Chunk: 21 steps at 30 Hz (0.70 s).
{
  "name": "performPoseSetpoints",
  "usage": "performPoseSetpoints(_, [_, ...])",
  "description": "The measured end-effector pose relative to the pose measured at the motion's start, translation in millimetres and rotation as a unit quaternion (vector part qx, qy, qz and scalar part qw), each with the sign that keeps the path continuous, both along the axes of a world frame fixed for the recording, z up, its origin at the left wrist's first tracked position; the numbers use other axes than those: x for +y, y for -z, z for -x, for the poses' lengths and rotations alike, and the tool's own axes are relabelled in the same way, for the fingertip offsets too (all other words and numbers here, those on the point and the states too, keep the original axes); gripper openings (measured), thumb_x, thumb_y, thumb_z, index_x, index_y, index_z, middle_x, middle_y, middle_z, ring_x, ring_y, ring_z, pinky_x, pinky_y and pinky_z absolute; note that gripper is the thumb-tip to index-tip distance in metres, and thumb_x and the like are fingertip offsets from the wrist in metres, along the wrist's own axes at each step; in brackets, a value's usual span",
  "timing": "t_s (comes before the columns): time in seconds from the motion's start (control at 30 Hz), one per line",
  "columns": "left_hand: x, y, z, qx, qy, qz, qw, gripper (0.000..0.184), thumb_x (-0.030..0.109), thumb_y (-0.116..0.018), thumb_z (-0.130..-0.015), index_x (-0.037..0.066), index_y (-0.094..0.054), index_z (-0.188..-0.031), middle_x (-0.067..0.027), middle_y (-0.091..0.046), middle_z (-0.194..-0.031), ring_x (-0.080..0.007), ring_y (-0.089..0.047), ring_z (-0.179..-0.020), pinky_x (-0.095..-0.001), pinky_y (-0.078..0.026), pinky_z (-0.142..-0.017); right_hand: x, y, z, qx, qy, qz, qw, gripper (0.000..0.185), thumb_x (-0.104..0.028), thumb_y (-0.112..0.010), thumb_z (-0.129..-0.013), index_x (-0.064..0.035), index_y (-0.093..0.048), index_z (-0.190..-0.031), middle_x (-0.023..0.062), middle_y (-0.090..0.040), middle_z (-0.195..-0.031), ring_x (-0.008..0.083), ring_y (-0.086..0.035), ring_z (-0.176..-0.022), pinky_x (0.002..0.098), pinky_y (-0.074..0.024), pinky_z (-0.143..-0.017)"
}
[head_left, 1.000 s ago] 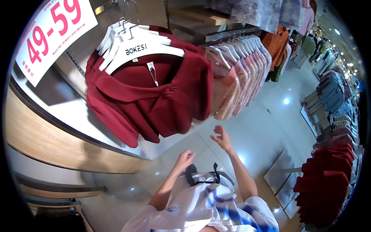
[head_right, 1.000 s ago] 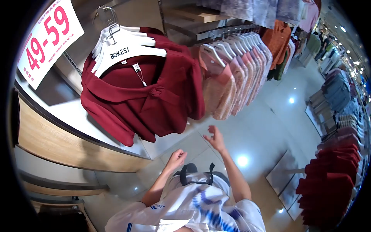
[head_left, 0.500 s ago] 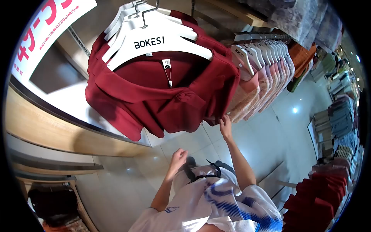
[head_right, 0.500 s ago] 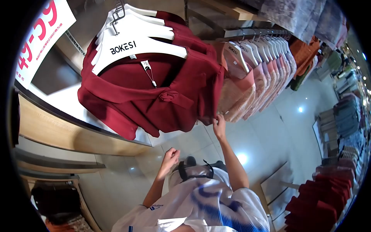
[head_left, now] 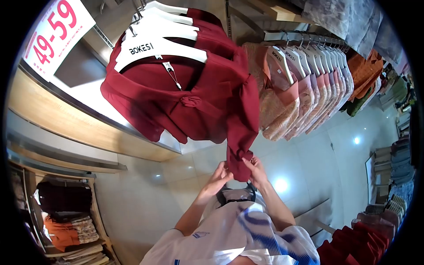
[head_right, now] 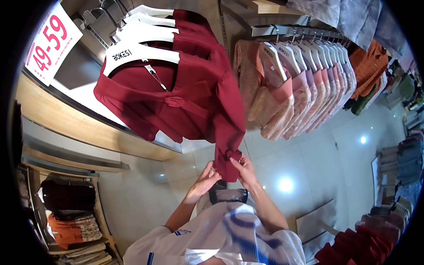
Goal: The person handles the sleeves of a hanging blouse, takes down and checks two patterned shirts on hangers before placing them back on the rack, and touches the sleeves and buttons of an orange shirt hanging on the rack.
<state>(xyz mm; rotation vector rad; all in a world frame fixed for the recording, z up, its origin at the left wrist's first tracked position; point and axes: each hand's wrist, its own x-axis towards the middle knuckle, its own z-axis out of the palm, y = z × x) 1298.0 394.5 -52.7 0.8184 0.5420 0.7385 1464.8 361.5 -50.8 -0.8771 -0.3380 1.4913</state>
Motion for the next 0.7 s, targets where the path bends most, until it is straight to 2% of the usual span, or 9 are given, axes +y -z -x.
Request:
performPoseSetpoints(0.03, [-8.1,-9.5,-5.3,0.035,-0.017,-0.040,0.998,0.040,0.011,-0.059,-0.091,0.001,-0.039,-0.124,-0.0076,-0.056,-0.114,-0.0147,-0.054,-0.105,-0.0298,-0.043,-0.091,-4.0,-12.1,-1.8,0.010,0.000,-0.012,1.000,0.037,-0.003,-0.063,-0.086,-0.0015,-0.051,-0.121,0.0061,-0.062,-0.107,0.0124,-0.060,-0.096,0.0273,-0.0496,-0.084])
performPoseSetpoints(0.17, [-25.5,-14.1,-15.2,0.120,-0.033,-0.012,0.992,0.039,0.011,-0.059,-0.091,0.000,-0.041,-0.124,-0.0054,-0.057,-0.111,-0.0124,-0.054,-0.103,-0.0278,-0.044,-0.088,-24.2,-11.8,-13.8,-0.070,-0.043,-0.038,0.996,0.046,0.000,-0.067,-0.081,-0.0019,-0.050,-0.124,0.0054,-0.062,-0.108,0.0119,-0.059,-0.098,0.0272,-0.0473,-0.087])
performPoseSetpoints(0.27, [-39.7,-15.7,-20.9,0.147,-0.095,-0.037,0.984,0.032,0.012,-0.059,-0.092,0.000,-0.046,-0.119,-0.0044,-0.059,-0.105,-0.0112,-0.056,-0.100,-0.0270,-0.044,-0.088,-35.1,-13.1,-22.5,-0.040,-0.067,-0.044,0.996,0.046,0.000,-0.066,-0.083,-0.0015,-0.049,-0.125,0.0059,-0.061,-0.109,0.0117,-0.058,-0.098,0.0274,-0.0476,-0.086])
performPoseSetpoints(0.33, [-47.3,-23.6,-27.9,0.191,-0.142,-0.067,0.969,0.021,0.007,-0.056,-0.092,0.000,-0.052,-0.111,-0.0052,-0.062,-0.098,-0.0099,-0.059,-0.085,-0.0247,-0.049,-0.074,-38.0,-20.3,-26.8,-0.004,-0.072,-0.043,0.996,0.045,0.000,-0.065,-0.083,-0.0011,-0.049,-0.125,0.0061,-0.062,-0.108,0.0114,-0.059,-0.097,0.0269,-0.0481,-0.085])
performPoseSetpoints(0.37, [-50.3,-27.9,-28.7,0.191,-0.149,-0.068,0.968,0.021,0.007,-0.056,-0.092,0.000,-0.052,-0.111,-0.0052,-0.062,-0.098,-0.0099,-0.059,-0.085,-0.0247,-0.049,-0.074,-38.7,-25.3,-29.1,0.028,-0.066,-0.041,0.997,0.043,0.001,-0.064,-0.084,-0.0006,-0.049,-0.125,0.0063,-0.062,-0.106,0.0110,-0.059,-0.096,0.0265,-0.0485,-0.084])
performPoseSetpoints(0.43, [-54.6,-32.4,-25.0,0.179,-0.127,-0.025,0.975,0.008,0.008,-0.055,-0.093,0.003,-0.054,-0.098,-0.0038,-0.061,-0.086,-0.0078,-0.055,-0.065,-0.0224,-0.044,-0.057,-36.9,-23.7,-32.0,0.016,-0.068,-0.039,0.997,0.040,0.000,-0.063,-0.085,-0.0002,-0.050,-0.123,0.0063,-0.063,-0.104,0.0106,-0.060,-0.094,0.0258,-0.0491,-0.082])
performPoseSetpoints(0.47, [-57.1,-34.4,-27.6,0.176,-0.130,-0.027,0.975,0.008,0.008,-0.055,-0.093,0.003,-0.054,-0.098,-0.0038,-0.061,-0.086,-0.0078,-0.055,-0.065,-0.0224,-0.044,-0.057,-36.7,-24.7,-33.8,0.002,-0.066,-0.035,0.997,0.037,0.000,-0.062,-0.086,0.0002,-0.051,-0.122,0.0064,-0.064,-0.102,0.0102,-0.060,-0.092,0.0251,-0.0497,-0.081])
performPoseSetpoints(0.53, [-59.1,-34.5,-31.3,0.144,-0.169,-0.031,0.975,0.012,0.011,-0.058,-0.092,0.004,-0.051,-0.098,-0.0019,-0.059,-0.081,-0.0042,-0.050,-0.059,-0.0202,-0.037,-0.048,-36.5,-24.6,-32.7,-0.013,-0.058,-0.037,0.998,0.034,0.000,-0.062,-0.086,0.0004,-0.053,-0.119,0.0061,-0.065,-0.099,0.0099,-0.061,-0.088,0.0243,-0.0500,-0.078])
performPoseSetpoints(0.7, [-44.5,-56.0,-28.0,0.103,-0.178,-0.033,0.978,0.017,0.011,-0.062,-0.089,0.004,-0.049,-0.099,-0.0021,-0.059,-0.078,-0.0048,-0.051,-0.059,-0.0209,-0.039,-0.048,-37.3,-34.0,-27.1,-0.038,-0.014,-0.018,0.999,0.033,-0.004,-0.062,-0.088,-0.0003,-0.050,-0.119,0.0050,-0.062,-0.102,0.0094,-0.060,-0.088,0.0257,-0.0496,-0.077])
